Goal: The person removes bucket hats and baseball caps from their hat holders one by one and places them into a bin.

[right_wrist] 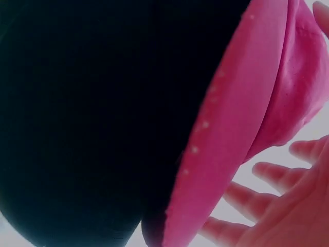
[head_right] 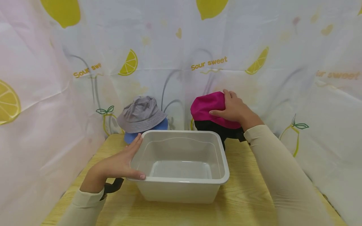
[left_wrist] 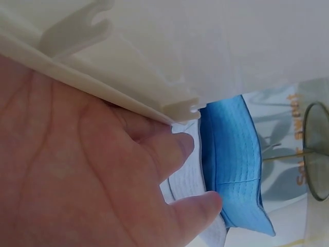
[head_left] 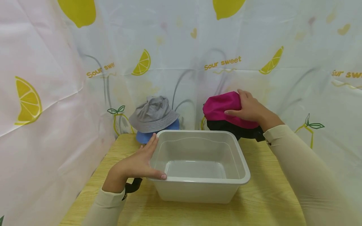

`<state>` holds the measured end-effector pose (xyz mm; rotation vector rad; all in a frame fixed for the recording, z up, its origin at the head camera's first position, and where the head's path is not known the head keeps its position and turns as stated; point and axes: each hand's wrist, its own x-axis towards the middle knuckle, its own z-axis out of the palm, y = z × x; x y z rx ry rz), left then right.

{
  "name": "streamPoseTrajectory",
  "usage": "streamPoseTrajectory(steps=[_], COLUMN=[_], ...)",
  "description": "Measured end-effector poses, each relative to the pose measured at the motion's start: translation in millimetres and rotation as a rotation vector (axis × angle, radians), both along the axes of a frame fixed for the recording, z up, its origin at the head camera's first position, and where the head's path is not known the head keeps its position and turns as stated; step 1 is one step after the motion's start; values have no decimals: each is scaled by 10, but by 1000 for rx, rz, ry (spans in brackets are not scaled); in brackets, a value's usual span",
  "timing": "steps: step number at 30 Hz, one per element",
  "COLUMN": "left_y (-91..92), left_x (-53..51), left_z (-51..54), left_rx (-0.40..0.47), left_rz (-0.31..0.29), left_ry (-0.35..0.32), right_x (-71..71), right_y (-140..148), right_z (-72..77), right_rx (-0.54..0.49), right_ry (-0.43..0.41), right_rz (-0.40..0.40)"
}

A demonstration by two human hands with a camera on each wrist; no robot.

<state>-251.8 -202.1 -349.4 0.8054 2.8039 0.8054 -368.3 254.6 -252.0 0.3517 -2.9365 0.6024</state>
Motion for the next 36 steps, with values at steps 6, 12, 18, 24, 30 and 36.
streamPoseTrajectory(steps=[6,12,18,24,30,36], left_y=[6,-5,-12,-8,-12,-15], left_x=[11,26,25,21,23,17], left_z=[13,14,12,9,6,-1], left_rx=[14,10,11,46,73,87], left_rz=[-1,0,16,8,-8,-17], left_ry=[9,13,-14,-56,-70,-73], right_x=[-83,-139,-203,-227,-239,-259], right_y=[-35,-97,-123,-116,-122,-135], right_z=[12,36,2,-45,-72,-91], right_rx=[5,13,13,3,19,36], right_ry=[-9,21,19,20,27,25], right_rz=[8,48,58,57,78,88])
